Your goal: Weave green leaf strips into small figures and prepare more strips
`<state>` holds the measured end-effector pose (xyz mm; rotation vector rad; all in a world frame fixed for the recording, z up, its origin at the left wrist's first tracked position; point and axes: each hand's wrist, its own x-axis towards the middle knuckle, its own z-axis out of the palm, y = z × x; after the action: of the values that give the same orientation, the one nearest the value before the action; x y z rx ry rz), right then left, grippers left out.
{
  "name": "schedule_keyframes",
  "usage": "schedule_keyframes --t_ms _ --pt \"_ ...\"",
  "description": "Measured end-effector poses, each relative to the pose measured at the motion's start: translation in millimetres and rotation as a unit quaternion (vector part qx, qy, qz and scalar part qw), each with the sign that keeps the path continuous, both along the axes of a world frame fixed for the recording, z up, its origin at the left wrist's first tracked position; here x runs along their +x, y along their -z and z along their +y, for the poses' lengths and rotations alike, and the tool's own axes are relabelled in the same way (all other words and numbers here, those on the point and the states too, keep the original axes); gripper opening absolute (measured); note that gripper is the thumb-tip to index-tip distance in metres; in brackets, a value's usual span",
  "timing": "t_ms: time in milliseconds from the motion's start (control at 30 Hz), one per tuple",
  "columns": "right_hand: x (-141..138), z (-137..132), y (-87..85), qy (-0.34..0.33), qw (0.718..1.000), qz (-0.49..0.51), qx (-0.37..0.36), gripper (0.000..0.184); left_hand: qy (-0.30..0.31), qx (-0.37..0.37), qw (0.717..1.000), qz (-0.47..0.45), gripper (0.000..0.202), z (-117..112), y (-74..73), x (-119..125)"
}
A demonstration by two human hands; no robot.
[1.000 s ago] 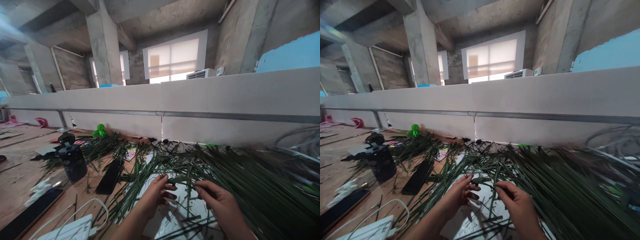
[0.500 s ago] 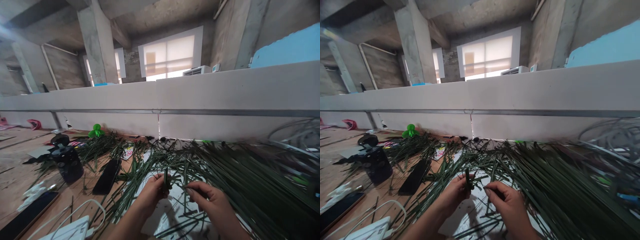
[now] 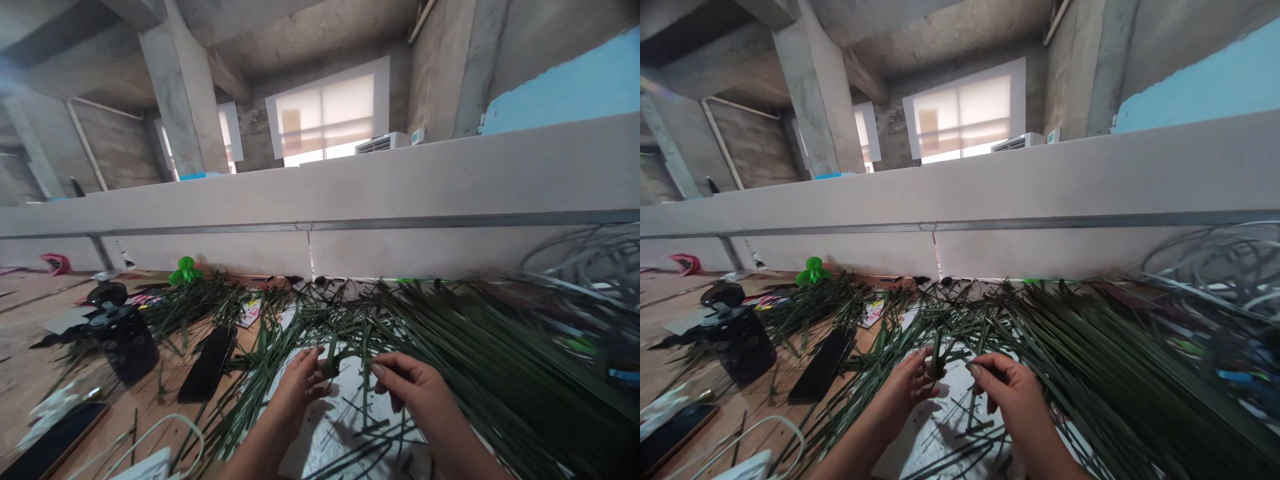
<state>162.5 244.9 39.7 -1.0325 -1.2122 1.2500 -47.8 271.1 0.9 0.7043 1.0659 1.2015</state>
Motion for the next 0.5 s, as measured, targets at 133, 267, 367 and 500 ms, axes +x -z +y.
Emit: schedule_keyframes --t_ms 133,267,367,500 --pt "5 10 -0.5 0.042 0.997 0.07 -0.016 0.039 -0.039 -0.011 0.998 0.041 0.048 2 1.3 1" --pt "5 13 4.9 0.055 0.993 0.106 -0.016 0.038 0.01 -0.002 0.997 0.071 0.053 -6 -1.3 14" --pt "1 11 8.5 0.048 0.993 0.11 -0.015 0.038 0.072 0.042 0.993 0.082 0.057 -17 -6.7 34" --pt "-5 7 10.6 0.032 0.995 0.088 -0.019 0.039 0.063 0.094 0.989 0.091 0.056 -25 -15.9 56"
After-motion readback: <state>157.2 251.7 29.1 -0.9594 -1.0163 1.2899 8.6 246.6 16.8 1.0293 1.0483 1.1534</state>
